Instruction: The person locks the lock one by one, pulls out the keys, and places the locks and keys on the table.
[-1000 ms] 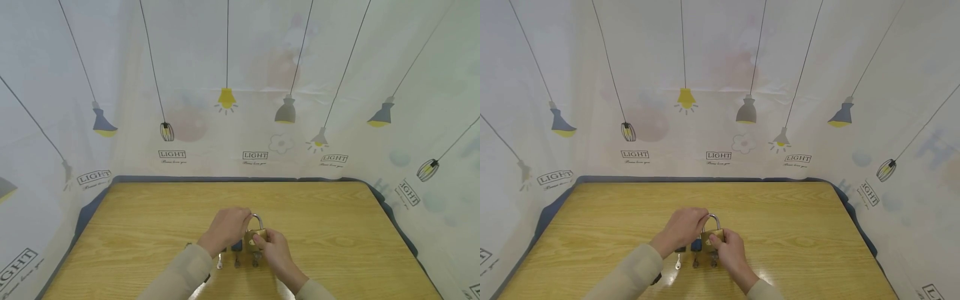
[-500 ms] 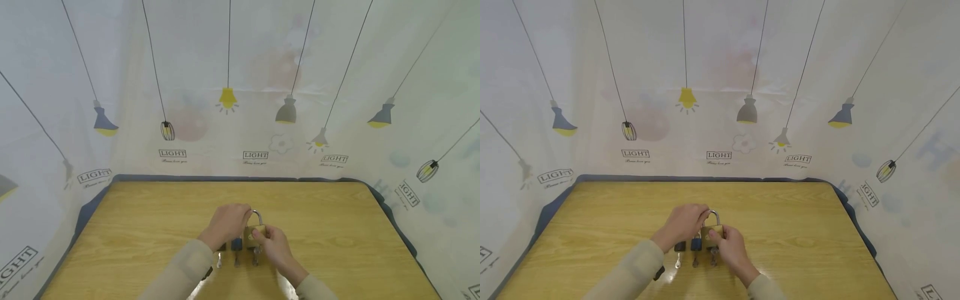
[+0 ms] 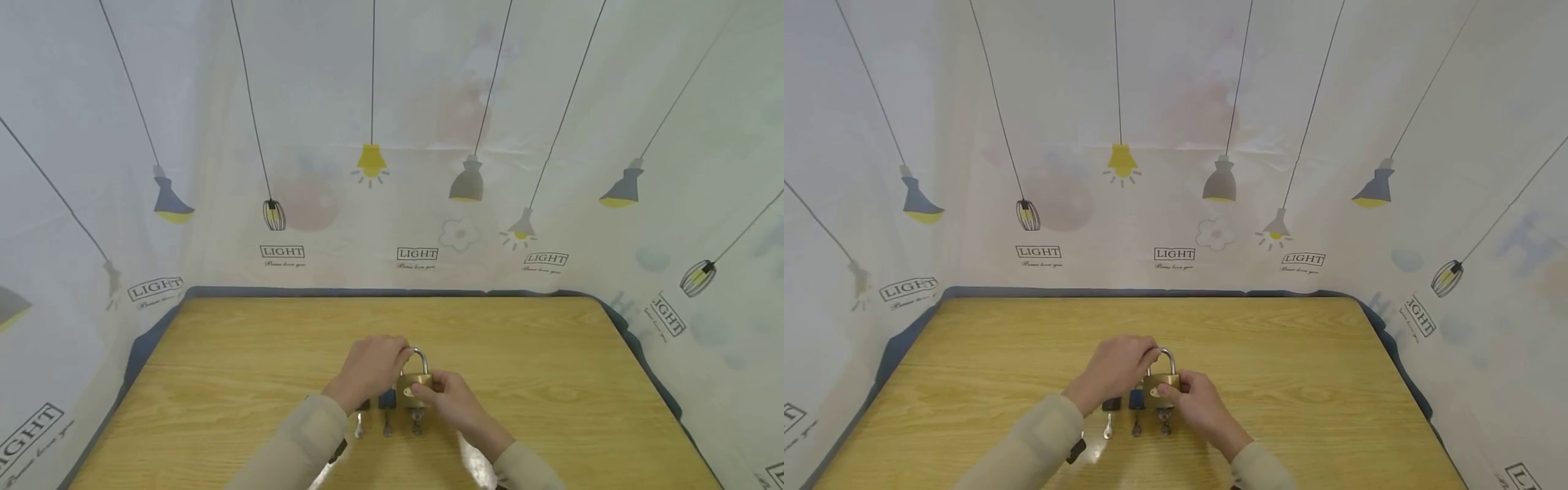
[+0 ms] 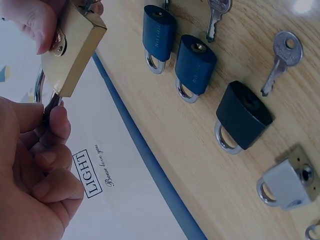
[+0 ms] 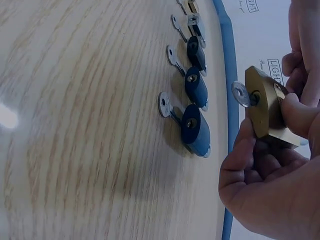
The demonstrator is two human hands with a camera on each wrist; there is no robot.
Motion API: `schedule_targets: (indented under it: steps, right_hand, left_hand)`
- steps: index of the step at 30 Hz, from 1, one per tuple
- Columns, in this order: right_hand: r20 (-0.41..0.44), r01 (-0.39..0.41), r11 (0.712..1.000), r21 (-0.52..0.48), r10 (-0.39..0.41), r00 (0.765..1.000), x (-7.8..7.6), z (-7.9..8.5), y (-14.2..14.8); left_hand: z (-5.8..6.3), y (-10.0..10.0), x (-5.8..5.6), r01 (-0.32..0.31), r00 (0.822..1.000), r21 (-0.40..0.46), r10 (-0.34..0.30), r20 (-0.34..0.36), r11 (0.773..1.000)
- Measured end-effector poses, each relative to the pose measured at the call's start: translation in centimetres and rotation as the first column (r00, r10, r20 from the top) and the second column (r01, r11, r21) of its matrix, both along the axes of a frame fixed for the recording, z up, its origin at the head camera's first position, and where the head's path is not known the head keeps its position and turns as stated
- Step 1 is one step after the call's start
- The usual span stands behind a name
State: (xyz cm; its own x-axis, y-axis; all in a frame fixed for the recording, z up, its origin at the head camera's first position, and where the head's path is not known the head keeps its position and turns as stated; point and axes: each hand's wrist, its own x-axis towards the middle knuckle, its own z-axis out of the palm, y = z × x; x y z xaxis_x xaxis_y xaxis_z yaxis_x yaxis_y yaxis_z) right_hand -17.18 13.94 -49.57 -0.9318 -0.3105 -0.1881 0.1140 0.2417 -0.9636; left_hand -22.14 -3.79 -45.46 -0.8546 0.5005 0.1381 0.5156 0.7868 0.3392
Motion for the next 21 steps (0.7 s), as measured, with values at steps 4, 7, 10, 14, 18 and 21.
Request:
schedule_targets:
  steps: [4, 7, 10, 14, 18, 21]
  right_hand:
    - [-0.003, -0.014, 1.0, 0.013, 0.014, 1.0, -0.2, -0.2, 0.5]
    - [-0.01, -0.007, 1.0, 0.018, 0.007, 1.0, -0.2, -0.2, 0.8]
    - [-0.013, 0.015, 0.999, 0.029, -0.014, 1.0, 0.0, 0.0, 0.9]
    - [-0.017, 0.05, 0.997, 0.056, -0.049, 0.999, 0.2, 0.3, 1.2]
    - [-0.014, 0.083, 0.994, 0.078, -0.082, 0.997, 0.3, 0.3, 1.7]
    - [-0.009, 0.115, 0.99, 0.078, -0.114, 0.993, 0.2, 0.0, 2.2]
  left_hand:
    - [-0.2, 0.1, 0.0, -0.003, 1.0, 0.009, 0.003, 0.007, 1.0]
    - [-0.4, 0.2, -0.1, -0.006, 0.999, 0.031, 0.005, 0.038, 1.0]
    - [-0.5, 0.0, 0.1, -0.026, 0.996, 0.072, 0.019, 0.09, 0.997]
    - [-0.7, -0.5, 0.9, -0.102, 0.985, 0.164, 0.077, 0.152, 0.981]
    - [-1.8, -1.3, 2.3, -0.168, 0.97, 0.291, 0.104, 0.22, 0.942]
    - [-2.8, -1.6, 3.4, -0.201, 0.952, 0.365, 0.093, 0.291, 0.909]
